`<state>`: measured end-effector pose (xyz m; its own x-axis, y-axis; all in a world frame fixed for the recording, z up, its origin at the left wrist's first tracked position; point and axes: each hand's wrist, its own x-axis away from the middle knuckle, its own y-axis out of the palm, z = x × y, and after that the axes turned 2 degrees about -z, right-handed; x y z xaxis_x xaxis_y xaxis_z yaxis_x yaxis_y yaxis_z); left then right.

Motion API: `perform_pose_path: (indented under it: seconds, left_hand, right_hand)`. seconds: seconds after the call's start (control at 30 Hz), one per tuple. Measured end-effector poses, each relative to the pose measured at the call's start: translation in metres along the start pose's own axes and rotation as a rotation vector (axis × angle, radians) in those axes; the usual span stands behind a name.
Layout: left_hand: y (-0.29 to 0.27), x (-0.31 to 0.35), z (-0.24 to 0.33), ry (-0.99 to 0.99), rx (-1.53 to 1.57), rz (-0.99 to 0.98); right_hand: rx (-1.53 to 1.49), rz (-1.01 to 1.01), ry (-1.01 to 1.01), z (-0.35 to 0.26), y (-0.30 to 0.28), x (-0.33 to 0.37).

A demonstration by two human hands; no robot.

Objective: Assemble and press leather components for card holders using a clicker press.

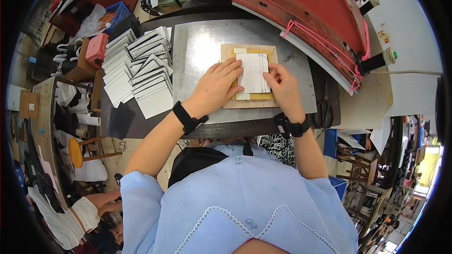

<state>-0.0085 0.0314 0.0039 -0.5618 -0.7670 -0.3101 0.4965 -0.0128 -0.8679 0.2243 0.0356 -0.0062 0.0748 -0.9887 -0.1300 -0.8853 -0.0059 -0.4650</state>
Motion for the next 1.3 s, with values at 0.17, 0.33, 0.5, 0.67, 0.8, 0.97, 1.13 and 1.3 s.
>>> perform_pose_path:
  seconds: [0.17, 0.33, 0.5, 0.67, 0.8, 0.97, 1.13, 1.3]
  left_hand:
    - [-0.008, -0.001, 0.003, 0.033, -0.044, -0.042]
    - [0.0, -0.013, 0.0, 0.108, -0.055, 0.031]
    - [-0.006, -0.016, 0.002, 0.018, 0.045, -0.08]
    - [-0.003, -0.015, 0.002, 0.057, -0.043, -0.042]
    - [-0.005, -0.017, -0.001, 0.07, -0.103, -0.069]
    - [-0.009, -0.021, -0.003, 0.095, -0.137, -0.08]
    - [-0.008, -0.022, -0.003, 0.07, -0.094, -0.103]
    - [-0.007, -0.023, -0.002, 0.074, -0.092, -0.103]
  right_hand:
    - [0.162, 0.038, -0.119, 0.0, 0.002, 0.002]
    - [0.201, 0.018, -0.129, -0.008, 0.0, 0.003]
    - [0.223, 0.011, -0.129, -0.008, -0.002, 0.004]
    - [0.296, 0.02, -0.171, -0.011, -0.001, 0.006]
    - [0.402, -0.013, -0.12, -0.022, -0.002, 0.008]
    - [0.578, 0.007, -0.467, -0.026, 0.0, -0.003]
    - [0.646, -0.196, -0.541, -0.005, 0.004, -0.005]
    - [0.657, -0.195, -0.567, -0.006, 0.004, -0.001]
